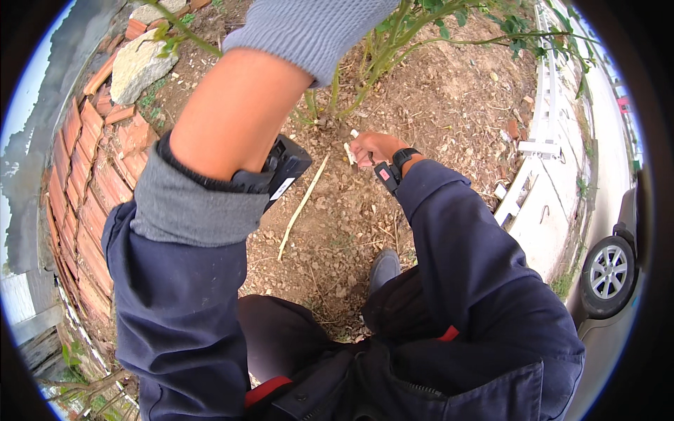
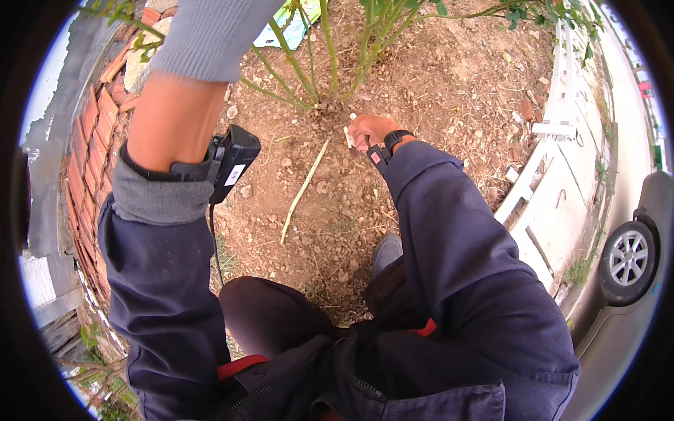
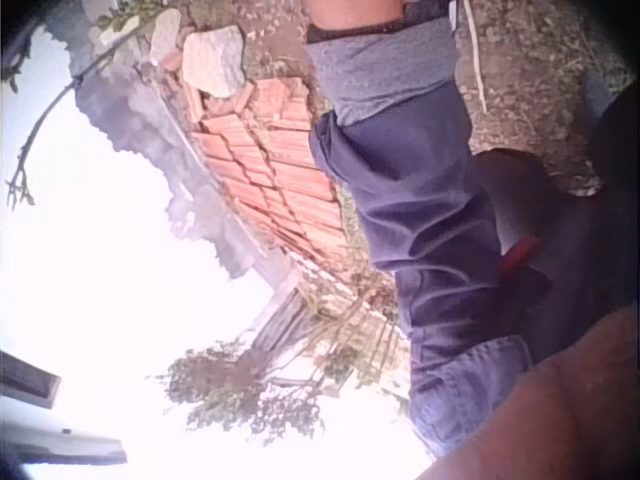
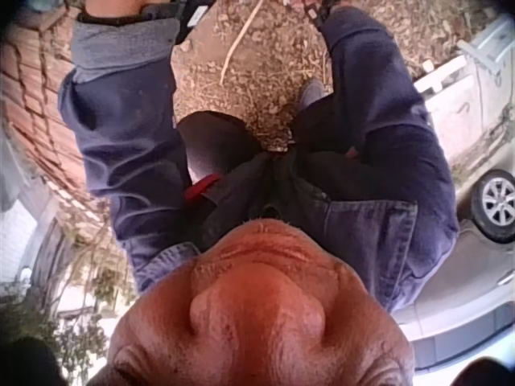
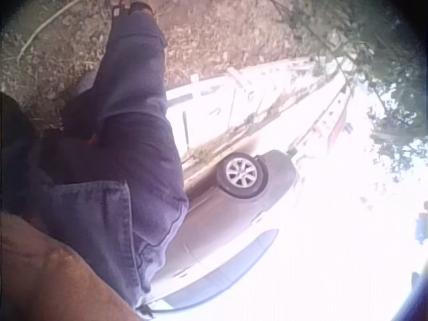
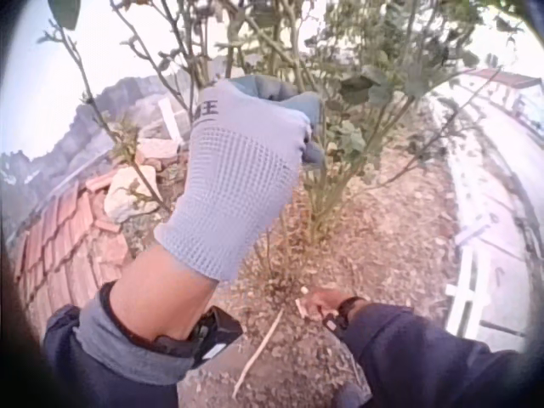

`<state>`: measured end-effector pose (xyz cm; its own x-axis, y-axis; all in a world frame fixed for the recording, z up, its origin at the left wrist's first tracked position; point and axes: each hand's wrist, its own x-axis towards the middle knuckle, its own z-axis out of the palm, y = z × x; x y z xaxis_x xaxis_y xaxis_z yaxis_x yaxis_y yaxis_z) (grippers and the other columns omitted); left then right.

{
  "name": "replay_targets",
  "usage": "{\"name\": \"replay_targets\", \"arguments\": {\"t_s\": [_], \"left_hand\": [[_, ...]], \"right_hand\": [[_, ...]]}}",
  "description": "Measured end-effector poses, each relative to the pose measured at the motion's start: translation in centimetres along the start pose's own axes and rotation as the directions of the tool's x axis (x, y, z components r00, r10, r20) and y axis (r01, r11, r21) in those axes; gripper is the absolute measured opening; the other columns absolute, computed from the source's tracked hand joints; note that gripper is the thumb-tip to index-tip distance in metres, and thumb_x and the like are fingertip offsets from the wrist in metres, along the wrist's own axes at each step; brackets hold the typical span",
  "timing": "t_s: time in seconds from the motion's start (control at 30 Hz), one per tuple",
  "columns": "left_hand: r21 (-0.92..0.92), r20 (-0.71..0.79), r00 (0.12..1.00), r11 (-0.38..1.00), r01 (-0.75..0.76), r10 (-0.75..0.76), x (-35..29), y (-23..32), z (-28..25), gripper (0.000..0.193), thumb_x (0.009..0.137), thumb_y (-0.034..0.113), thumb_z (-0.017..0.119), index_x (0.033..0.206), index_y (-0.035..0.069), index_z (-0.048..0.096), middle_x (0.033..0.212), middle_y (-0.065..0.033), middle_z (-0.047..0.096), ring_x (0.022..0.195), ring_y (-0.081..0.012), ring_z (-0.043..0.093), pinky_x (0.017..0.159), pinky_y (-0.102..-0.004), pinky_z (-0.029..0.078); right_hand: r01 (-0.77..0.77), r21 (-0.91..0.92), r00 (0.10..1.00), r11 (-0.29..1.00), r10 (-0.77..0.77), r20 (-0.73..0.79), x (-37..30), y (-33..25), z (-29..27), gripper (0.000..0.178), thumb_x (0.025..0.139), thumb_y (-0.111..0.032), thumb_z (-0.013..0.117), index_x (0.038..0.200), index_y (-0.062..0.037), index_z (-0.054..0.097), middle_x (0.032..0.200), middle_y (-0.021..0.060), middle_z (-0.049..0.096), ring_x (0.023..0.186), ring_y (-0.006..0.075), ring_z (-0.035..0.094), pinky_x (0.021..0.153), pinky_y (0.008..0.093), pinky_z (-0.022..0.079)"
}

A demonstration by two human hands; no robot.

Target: The person uses pruning shears to cut small branches from a tree and a bush in a garden. They hold branches with one hand and cut with the other, then drop the cut pieces to the ground.

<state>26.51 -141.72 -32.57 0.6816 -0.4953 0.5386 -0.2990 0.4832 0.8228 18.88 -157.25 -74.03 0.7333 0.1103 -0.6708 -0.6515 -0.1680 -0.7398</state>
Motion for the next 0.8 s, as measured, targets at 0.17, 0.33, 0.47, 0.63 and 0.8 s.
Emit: {"name": "replay_targets", "arguments": {"t_s": [0.17, 0.33, 0.47, 0.63, 0.8], "left_hand": [[-0.055, 0.05, 0.985, 0.985, -0.161, 0.164, 0.6, -0.8, 1.0, 0.018, 0.086, 0.004, 0.069, 0.086, 0.003, 0.051, 0.077, -0.008, 0.057, 0.061, -0.019, 0.065, 0.049, -0.0266, 0.052], [0.064, 0.042, 0.996, 0.995, -0.08, 0.077, 0.7, 0.3, 1.3, 0.017, 0.086, 0.005, 0.069, 0.085, -0.001, 0.053, 0.077, -0.0088, 0.059, 0.059, -0.018, 0.064, 0.051, -0.0261, 0.052], [0.171, -0.041, 0.999, 0.985, 0.014, -0.007, 0.6, 1.0, 2.4, 0.017, 0.086, 0.007, 0.07, 0.086, -0.003, 0.055, 0.078, -0.0097, 0.06, 0.058, -0.0169, 0.064, 0.051, -0.0259, 0.052], [0.204, -0.016, 1.0, 0.979, -0.009, 0.013, 0.3, 1.4, 2.3, 0.017, 0.087, 0.007, 0.071, 0.084, -0.003, 0.057, 0.078, -0.0095, 0.06, 0.057, -0.0166, 0.064, 0.05, -0.0257, 0.053], [-0.069, 0.024, 0.998, 0.996, 0.058, -0.056, -0.1, 1.5, 1.2, 0.018, 0.087, 0.006, 0.07, 0.079, -0.001, 0.056, 0.074, -0.0084, 0.058, 0.055, -0.0167, 0.063, 0.05, -0.0258, 0.053]], "right_hand": [[-0.246, 0.637, 0.964, 0.731, 0.256, 0.078, -0.7, -1.3, 2.4, 0.015, 0.087, 0.001, 0.063, 0.098, 0.0046, 0.053, 0.101, 0.0135, 0.056, 0.081, 0.0254, 0.061, 0.084, 0.0436, 0.063], [-0.203, 0.769, 0.978, 0.606, 0.158, 0.133, -1.1, -1.3, 3.4, 0.011, 0.085, 0.004, 0.062, 0.093, 0.0012, 0.055, 0.098, 0.011, 0.056, 0.087, 0.0265, 0.06, 0.091, 0.0475, 0.059], [-0.205, 0.806, 0.977, 0.556, 0.171, 0.131, -0.9, -0.8, 3.4, 0.01, 0.084, 0.005, 0.059, 0.093, 0.0029, 0.055, 0.101, 0.0138, 0.054, 0.094, 0.0308, 0.064, 0.086, 0.0393, 0.061], [-0.173, 0.821, 0.974, 0.544, 0.219, 0.06, 0.1, 0.9, 3.6, 0.01, 0.086, 0.004, 0.06, 0.095, 0.0041, 0.055, 0.095, 0.0151, 0.056, 0.087, 0.0265, 0.064, 0.072, 0.0288, 0.061], [-0.36, 0.733, 0.933, 0.577, 0.203, 0.297, 0.6, 1.3, 2.3, 0.01, 0.088, 0.0, 0.063, 0.096, 0.0025, 0.056, 0.084, 0.012, 0.056, 0.07, 0.0163, 0.06, 0.05, 0.0193, 0.047]]}}
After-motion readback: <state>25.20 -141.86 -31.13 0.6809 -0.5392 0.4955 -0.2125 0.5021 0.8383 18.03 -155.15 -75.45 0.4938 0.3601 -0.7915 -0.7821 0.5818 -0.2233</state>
